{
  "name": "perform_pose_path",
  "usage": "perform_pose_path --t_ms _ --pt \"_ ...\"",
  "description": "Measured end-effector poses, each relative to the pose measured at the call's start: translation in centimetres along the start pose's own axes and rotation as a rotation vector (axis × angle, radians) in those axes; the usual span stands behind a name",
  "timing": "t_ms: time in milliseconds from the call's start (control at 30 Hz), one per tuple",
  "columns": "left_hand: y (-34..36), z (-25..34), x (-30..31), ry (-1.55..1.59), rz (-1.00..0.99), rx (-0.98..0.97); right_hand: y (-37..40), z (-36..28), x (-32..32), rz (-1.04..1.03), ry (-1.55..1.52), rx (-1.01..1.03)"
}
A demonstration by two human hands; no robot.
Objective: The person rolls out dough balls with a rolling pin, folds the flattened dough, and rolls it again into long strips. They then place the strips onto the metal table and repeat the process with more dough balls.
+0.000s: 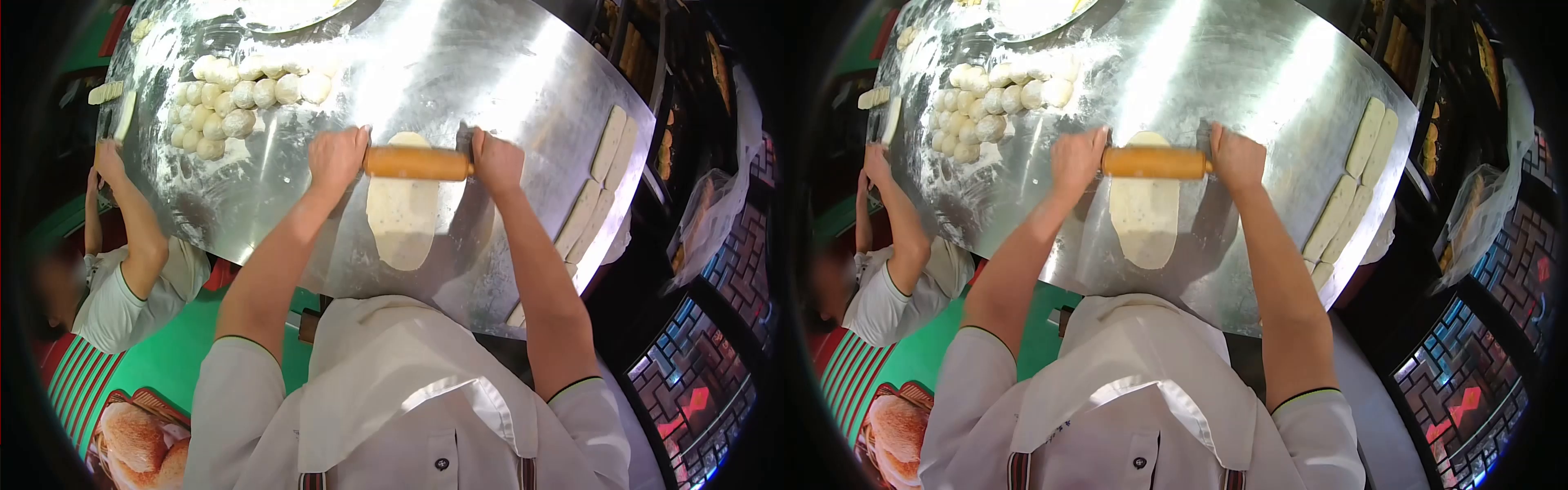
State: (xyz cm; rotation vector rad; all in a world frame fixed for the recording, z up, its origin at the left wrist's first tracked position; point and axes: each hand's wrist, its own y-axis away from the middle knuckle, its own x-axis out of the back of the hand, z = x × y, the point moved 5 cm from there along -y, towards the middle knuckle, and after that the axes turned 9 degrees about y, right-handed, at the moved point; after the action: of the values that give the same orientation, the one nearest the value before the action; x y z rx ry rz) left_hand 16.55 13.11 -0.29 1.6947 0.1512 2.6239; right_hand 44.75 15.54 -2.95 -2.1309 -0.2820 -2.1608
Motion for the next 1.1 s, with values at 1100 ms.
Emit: perform_pose_path --t_ms 1100 --pt "20.1 -1.8 -1.0 0.138 -0.037 -0.151 21.8 -4.4 -0.5 -0.125 -0.156 0.018"
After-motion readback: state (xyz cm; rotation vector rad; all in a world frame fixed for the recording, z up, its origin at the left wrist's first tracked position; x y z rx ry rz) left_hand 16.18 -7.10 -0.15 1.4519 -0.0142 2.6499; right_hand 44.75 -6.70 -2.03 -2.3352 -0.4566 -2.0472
